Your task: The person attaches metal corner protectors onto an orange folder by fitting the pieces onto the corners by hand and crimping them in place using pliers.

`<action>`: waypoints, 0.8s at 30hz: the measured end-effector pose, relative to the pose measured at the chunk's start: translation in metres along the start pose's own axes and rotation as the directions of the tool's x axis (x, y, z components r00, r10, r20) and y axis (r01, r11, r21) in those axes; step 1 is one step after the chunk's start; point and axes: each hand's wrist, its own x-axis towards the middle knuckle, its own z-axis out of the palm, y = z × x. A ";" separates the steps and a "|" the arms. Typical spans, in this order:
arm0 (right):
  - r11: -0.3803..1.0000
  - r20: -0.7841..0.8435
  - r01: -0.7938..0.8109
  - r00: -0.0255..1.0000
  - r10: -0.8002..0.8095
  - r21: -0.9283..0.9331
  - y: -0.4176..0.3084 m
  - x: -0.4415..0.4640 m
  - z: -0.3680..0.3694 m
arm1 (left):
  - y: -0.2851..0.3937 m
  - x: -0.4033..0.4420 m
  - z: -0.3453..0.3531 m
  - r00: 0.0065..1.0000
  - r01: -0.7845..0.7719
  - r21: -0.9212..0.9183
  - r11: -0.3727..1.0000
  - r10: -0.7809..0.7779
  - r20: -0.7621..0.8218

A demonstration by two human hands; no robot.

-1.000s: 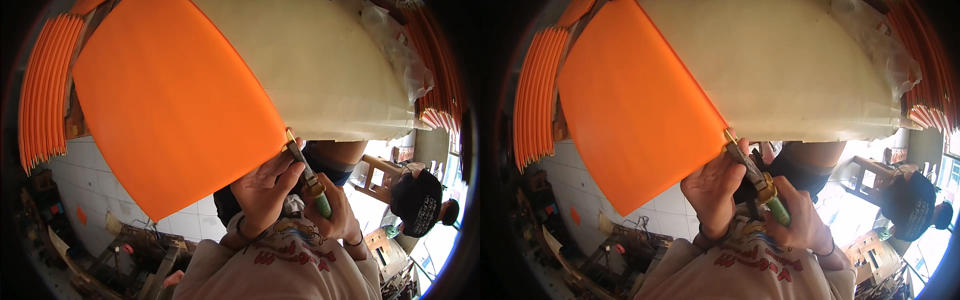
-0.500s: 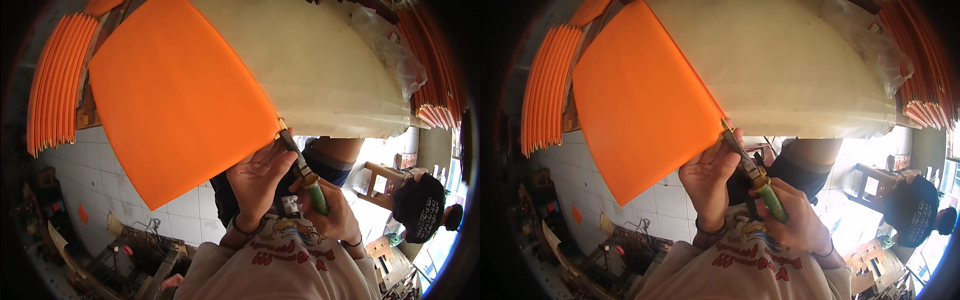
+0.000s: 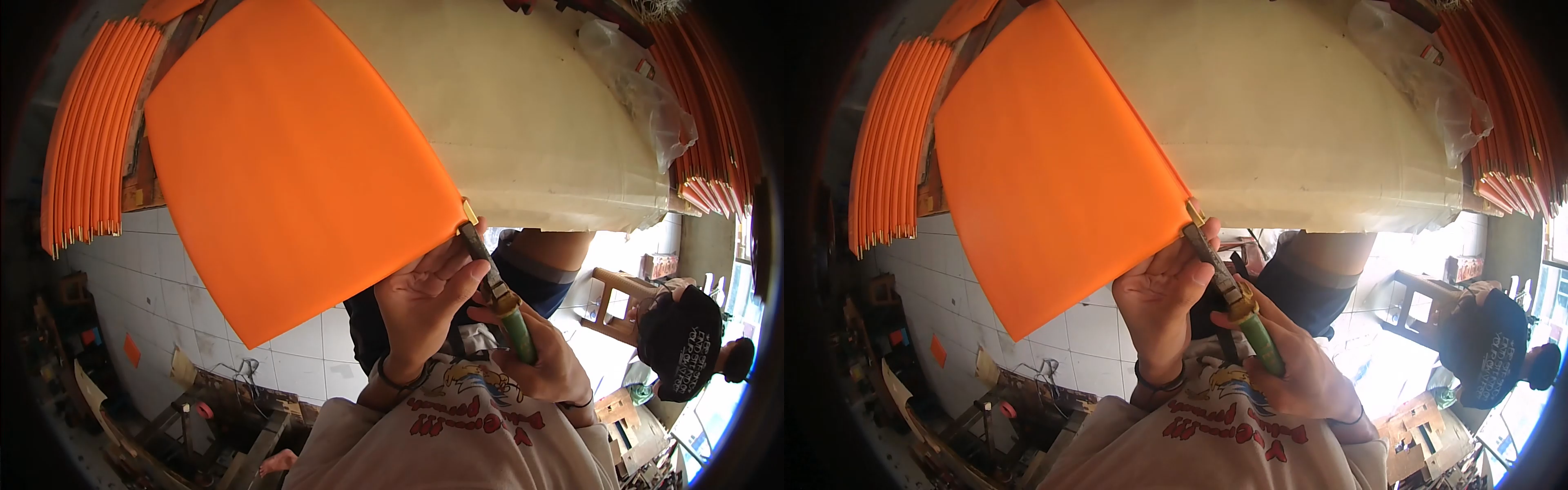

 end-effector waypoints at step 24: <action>0.986 -0.178 -0.139 0.977 0.121 -0.092 -0.002 0.008 0.008 | -0.002 -0.001 0.002 1.000 0.014 -0.025 1.000 -0.015 -0.011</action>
